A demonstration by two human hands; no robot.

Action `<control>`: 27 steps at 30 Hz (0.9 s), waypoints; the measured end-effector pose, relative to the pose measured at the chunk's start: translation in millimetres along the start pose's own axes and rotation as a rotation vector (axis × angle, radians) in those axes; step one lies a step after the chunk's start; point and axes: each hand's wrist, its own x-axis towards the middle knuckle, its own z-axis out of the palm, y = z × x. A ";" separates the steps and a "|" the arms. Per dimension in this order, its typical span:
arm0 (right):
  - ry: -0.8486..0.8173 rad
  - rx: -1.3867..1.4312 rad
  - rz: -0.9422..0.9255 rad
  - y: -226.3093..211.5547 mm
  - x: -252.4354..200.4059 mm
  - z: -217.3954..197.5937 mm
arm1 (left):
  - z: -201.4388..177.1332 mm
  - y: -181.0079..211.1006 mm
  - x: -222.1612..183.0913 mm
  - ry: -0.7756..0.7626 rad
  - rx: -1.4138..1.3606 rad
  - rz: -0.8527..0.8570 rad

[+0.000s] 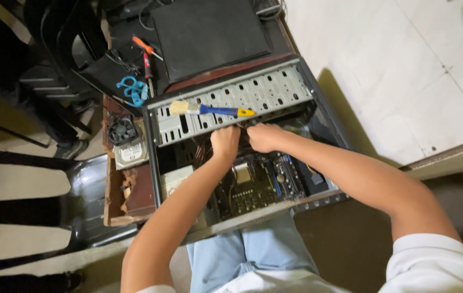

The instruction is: Reinstalling a power supply unit into a computer case, securing it with screws, and connecting the power cables to the motherboard.

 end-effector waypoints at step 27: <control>-0.177 -0.116 -0.199 -1.8 -27.0 -45.5 | -31.1 8.4 -11.7 -0.307 -0.202 -0.025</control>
